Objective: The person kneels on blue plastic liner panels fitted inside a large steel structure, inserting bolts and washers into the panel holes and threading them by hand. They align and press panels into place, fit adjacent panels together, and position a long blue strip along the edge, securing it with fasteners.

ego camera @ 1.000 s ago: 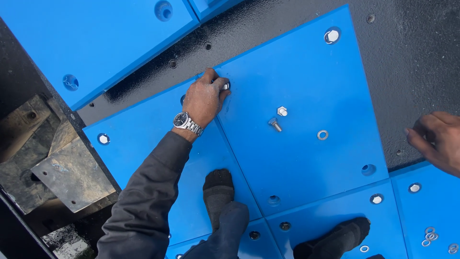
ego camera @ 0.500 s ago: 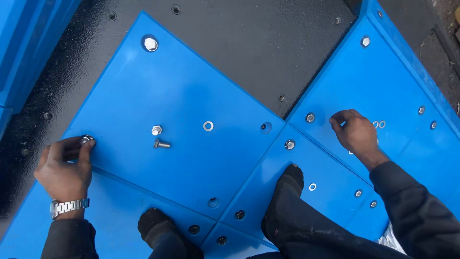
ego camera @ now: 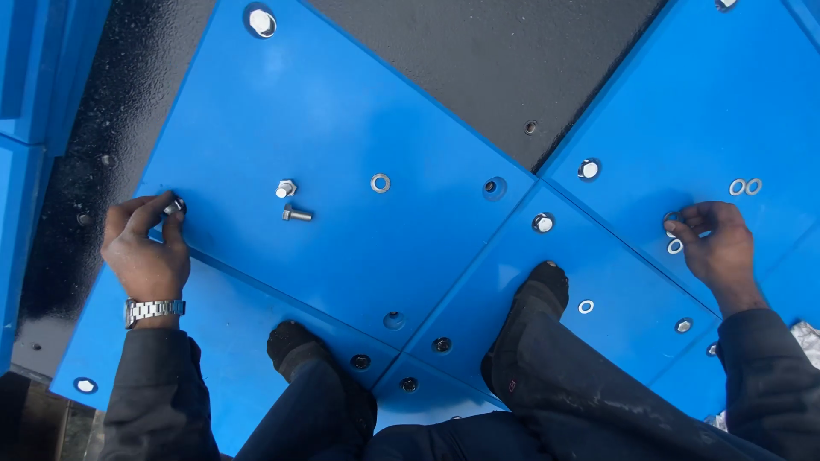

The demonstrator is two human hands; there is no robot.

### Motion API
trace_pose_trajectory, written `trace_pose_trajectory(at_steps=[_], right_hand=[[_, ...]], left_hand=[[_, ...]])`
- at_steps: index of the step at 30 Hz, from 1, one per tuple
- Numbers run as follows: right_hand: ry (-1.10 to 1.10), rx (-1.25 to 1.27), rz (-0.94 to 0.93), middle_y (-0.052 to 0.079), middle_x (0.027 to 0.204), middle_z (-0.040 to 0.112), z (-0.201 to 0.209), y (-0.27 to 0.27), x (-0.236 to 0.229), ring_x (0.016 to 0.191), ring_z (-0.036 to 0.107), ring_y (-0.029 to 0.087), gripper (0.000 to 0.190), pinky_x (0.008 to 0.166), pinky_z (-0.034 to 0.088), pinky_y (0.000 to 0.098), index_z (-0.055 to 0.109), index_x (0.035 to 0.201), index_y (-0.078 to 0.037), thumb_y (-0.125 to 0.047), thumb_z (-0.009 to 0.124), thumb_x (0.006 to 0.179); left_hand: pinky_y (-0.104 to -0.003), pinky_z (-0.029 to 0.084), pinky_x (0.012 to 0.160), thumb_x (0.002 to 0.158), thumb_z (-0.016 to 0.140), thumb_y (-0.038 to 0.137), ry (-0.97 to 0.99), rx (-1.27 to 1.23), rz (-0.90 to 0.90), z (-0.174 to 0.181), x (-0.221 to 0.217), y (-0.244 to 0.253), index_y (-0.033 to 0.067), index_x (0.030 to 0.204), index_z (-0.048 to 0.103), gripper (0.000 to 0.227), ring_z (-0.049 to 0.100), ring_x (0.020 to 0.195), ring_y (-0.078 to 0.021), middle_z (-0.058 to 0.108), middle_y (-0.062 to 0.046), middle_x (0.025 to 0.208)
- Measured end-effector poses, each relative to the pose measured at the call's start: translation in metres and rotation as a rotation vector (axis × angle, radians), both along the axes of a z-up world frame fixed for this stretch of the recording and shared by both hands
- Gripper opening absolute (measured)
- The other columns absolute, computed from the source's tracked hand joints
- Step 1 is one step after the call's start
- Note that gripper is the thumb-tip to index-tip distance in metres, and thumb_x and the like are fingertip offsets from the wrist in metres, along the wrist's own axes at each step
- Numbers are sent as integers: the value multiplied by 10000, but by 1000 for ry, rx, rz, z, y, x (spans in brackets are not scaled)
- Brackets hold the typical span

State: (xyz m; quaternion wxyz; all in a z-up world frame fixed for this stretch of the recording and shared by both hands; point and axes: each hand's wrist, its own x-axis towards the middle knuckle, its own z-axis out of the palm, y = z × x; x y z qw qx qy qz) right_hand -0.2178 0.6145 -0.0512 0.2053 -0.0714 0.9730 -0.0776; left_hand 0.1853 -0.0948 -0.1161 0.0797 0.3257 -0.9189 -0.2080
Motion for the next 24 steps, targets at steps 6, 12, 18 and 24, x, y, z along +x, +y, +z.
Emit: trace_pose_trajectory(at_steps=[6,12,18,24], right_hand=[[-250,92,-96,228,937,715,-77,110,-37,846,737,338,443,792,611,465,639,1062,92,-327,779,1095],[-225,31,113,232,952,718,-114,72,-46,871,730,299,412,765,606,441,616,1194,56,-354,657,1184],[-247,-240,131,162,1028,727,-21,-129,5,945,709,230,339,884,581,395,628,1214,27,-272,705,1074],[-336,-228,278,61,1033,756,3,-256,47,933,730,178,243,827,586,341,727,1168,-81,-205,743,960]], left_hand=[[-353,611,773,1013,851,165,-36,138,233,9,-15,4,69,1062,736,157,749,876,-219,690,-103,1067],[-408,600,819,894,788,52,57,-65,-41,31,-22,3,73,1135,766,243,712,990,-312,695,-117,1132],[-414,592,790,947,790,59,-25,-85,-3,10,-13,1,109,1160,768,220,697,949,-291,686,-100,1117],[-431,562,738,979,826,115,-102,12,142,26,-27,11,49,1102,731,169,681,893,-293,640,-153,1058]])
